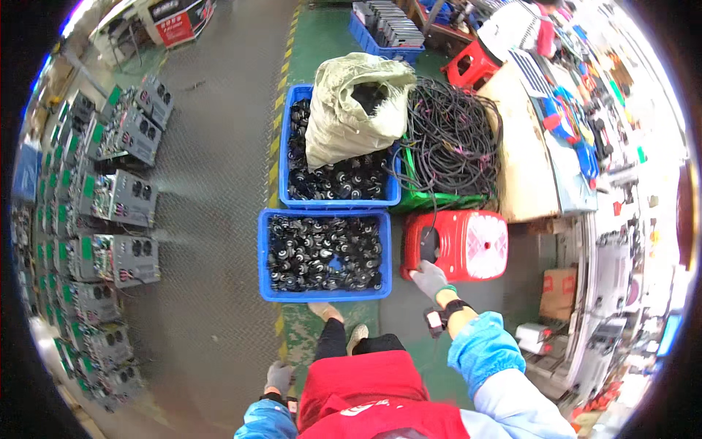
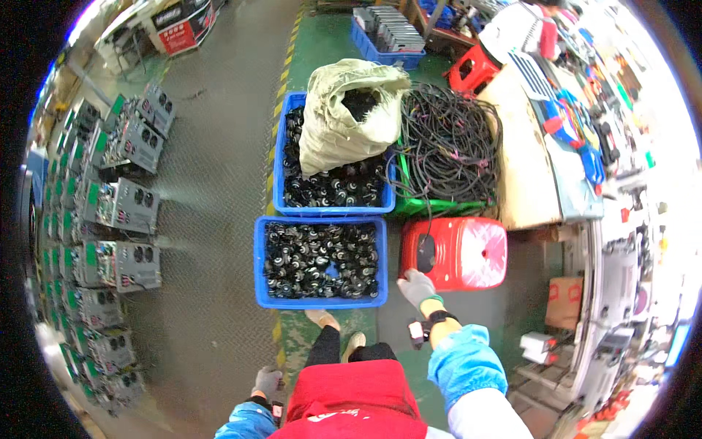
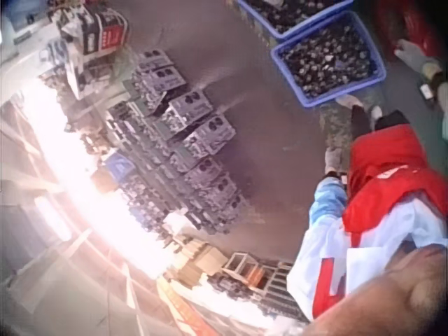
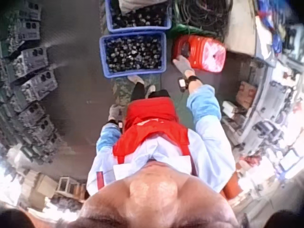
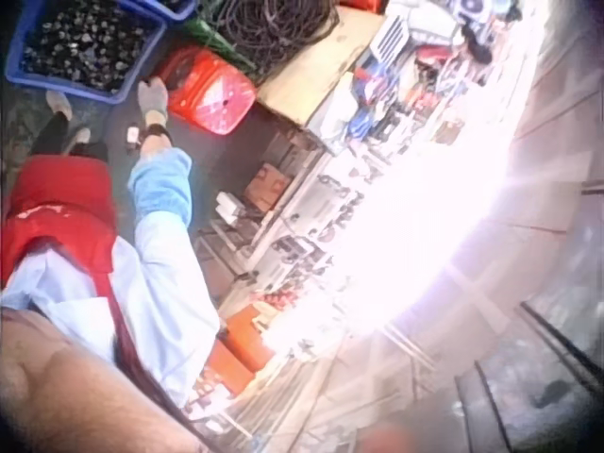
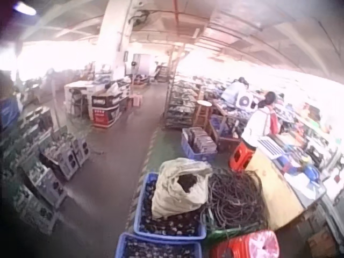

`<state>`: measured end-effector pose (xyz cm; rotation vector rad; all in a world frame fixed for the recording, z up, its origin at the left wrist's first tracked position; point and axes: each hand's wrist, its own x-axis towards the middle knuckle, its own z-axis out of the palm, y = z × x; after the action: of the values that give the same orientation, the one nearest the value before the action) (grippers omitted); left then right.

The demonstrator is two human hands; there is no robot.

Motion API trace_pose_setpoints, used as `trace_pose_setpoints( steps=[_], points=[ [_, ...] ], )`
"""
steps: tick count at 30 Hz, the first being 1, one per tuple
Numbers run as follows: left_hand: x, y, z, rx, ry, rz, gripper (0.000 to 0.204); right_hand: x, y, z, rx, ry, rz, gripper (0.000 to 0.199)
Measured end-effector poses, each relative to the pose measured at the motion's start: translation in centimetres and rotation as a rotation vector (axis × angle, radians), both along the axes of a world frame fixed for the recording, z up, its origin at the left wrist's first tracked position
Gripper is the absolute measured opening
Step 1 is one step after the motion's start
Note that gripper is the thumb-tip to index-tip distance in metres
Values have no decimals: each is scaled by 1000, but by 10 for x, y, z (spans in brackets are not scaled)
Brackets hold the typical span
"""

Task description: Secure casters to the bottom of industrial inverter units using a pneumatic screwdriver and organize the units on the floor.

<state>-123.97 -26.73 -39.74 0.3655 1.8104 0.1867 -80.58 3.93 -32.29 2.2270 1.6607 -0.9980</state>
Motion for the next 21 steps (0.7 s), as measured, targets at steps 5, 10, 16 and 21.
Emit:
trace_pose_setpoints(
  steps=[5, 10, 16, 21],
  points=[
    [37, 90, -6, 74, -204, 474, 17, -57, 133, -45, 201, -6, 170, 50],
    [73, 161, -22, 135, -259, 469, 20, -83, 259, -123, 238, 31, 231, 59],
    [120, 173, -130, 11, -190, 722, 34, -101, 365, -270, 190, -254, 442, 75],
    [139, 156, -248, -60, -27, 485, 44, -92, 431, -384, 107, -332, 553, 81]
  ],
)
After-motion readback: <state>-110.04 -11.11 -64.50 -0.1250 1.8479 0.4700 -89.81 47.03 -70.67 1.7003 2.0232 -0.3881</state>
